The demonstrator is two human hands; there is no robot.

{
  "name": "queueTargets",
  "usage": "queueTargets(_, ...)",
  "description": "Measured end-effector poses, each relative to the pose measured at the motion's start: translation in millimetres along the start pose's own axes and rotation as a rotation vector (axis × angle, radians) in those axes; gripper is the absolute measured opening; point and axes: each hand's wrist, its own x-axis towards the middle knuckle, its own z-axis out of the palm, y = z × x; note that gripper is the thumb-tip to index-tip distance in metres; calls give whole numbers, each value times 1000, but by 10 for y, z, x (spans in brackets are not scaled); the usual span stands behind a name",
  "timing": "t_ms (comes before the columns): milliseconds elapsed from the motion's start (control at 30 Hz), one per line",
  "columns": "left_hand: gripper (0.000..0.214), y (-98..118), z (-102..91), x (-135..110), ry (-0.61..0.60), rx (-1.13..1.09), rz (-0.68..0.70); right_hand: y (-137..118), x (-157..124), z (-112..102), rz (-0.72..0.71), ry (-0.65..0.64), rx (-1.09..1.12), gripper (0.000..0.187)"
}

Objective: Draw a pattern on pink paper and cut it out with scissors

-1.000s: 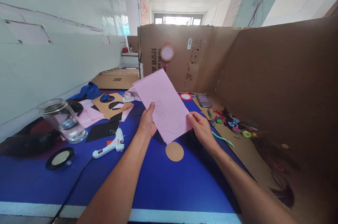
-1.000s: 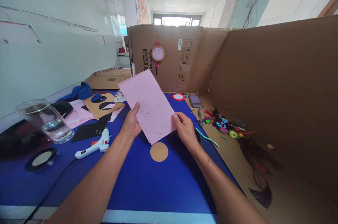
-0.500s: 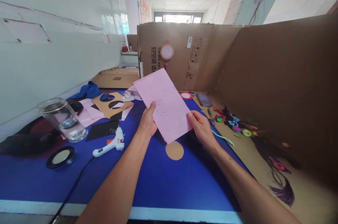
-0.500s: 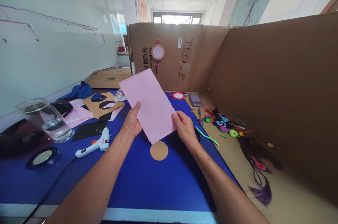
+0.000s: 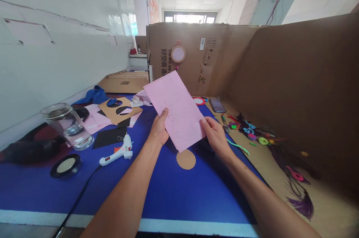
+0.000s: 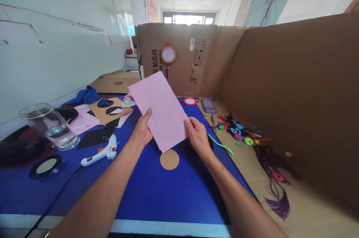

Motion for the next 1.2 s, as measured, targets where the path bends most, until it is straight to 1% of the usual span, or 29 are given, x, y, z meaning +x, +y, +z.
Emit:
queueTargets(133, 42, -10, 3, -8, -4, 4, 1, 5, 0, 4, -8, 3, -11, 49)
queueTargets(267, 48, -7, 19, -20, -35, -7, -11, 8, -6, 7, 5, -5, 16, 49)
queueTargets(400, 45, -5, 27, -25, -35, -19, -22, -6, -16, 8, 12, -12, 20, 49)
queueTargets(500, 48, -11, 21, -17, -35, -23, -31, -19, -18, 8, 4, -13, 14, 48)
queueTargets(600, 48, -16, 7, -3, -24, -24, -21, -20, -15, 9, -5, -7, -4, 49)
queueTargets(733, 40, -6, -7, 6, 1, -17, -15, -25, -18, 11, 7, -19, -9, 49)
queueTargets(900, 47, 9, 6, -6, -20, -17, -32, -59, -28, 19, 21, -34, 4, 50)
queueTargets(1200, 43, 4, 1, 21, 15, -22, -37, -86, -29, 26, 42, -24, 13, 49)
